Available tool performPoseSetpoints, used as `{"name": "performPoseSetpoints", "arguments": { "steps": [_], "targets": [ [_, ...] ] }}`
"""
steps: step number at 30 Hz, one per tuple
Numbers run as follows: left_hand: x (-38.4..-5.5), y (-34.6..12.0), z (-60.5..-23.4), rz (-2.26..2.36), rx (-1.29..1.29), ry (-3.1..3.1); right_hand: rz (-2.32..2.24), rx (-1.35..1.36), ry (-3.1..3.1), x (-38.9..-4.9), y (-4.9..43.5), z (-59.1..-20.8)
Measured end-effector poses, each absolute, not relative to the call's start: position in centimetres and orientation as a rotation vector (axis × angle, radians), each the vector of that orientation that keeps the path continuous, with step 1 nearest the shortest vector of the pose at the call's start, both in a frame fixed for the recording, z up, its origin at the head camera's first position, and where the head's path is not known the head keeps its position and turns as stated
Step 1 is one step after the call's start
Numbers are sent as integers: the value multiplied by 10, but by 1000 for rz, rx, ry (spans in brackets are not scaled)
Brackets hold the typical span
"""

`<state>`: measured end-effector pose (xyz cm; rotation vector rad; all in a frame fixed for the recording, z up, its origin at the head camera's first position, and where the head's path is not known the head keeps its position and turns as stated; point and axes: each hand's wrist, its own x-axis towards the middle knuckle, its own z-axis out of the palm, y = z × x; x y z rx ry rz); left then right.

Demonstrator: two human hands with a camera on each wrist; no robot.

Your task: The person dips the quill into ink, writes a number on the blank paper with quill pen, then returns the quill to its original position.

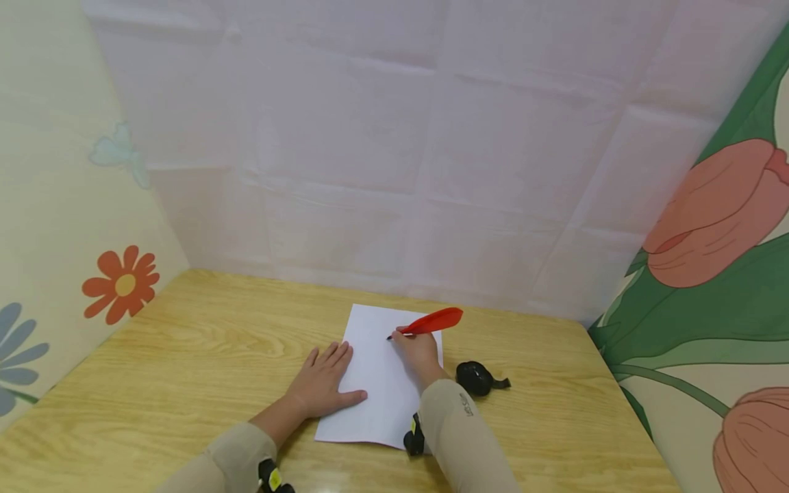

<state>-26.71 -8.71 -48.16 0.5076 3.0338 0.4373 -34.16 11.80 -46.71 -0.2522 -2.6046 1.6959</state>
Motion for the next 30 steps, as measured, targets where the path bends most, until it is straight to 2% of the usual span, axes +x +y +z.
{"name": "performPoseSetpoints", "arguments": {
  "steps": [30],
  "targets": [
    [-269,-87,-481,436,508,3036,1734,-263,-2650,-341,117,-466]
  ]
}}
